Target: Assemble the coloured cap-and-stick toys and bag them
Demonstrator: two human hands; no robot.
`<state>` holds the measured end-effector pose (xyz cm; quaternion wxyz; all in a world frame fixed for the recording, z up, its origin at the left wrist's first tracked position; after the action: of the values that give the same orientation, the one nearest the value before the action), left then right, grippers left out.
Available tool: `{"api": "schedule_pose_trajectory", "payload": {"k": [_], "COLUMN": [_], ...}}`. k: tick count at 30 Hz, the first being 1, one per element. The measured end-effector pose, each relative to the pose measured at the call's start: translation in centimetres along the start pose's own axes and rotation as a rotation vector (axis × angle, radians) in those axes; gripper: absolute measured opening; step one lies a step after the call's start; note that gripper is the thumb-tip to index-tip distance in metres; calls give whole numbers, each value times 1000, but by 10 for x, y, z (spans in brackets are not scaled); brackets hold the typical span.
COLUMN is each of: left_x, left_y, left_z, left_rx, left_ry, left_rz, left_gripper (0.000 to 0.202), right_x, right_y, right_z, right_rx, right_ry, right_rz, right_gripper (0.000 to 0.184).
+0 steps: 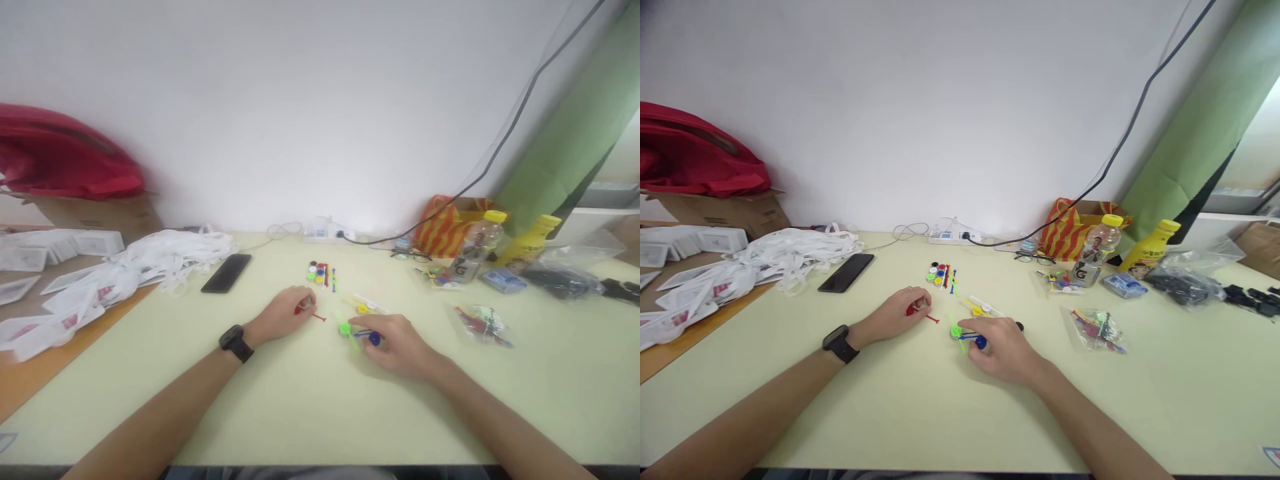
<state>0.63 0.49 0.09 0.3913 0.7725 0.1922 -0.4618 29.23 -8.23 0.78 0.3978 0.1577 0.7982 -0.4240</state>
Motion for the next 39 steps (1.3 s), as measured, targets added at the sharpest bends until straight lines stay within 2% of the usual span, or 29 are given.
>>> {"api": "schedule_pose_trajectory", "payload": {"k": [13,20,27,34,39], "left_x": [2,2,2,2,-2], "left_y": [-3,-2,-2,0,-4], "left_z": [0,-1,0,-1,-4], "left_rx": [4,4,-8,2,-119], "left_ry": [4,9,7,10,91], "left_rz": [-21,-1,-2,34,109], "left_gripper": [10,13,12,19,34], "right_x": [1,5,10,1,-11], "right_y": [1,0,-3,8,26], "right_z": [0,0,-2,-4,-5], "right_rx": [24,16,18,106,217], "right_ry": [-20,-63,-119,-114,-71], "right_rz": [17,30,179,281,322], "right_gripper": [48,56,58,59,62]}}
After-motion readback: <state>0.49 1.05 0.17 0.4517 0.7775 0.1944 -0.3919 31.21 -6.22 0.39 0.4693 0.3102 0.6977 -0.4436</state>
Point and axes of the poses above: each hand's wrist, its own z-axis away from the middle knuckle, its own x-axis out of the palm, y = z × x, the point moved 1 cm from there along -z, towards the middle knuckle, and after that the axes turned 4 degrees about -z, right-handed, at the moved point
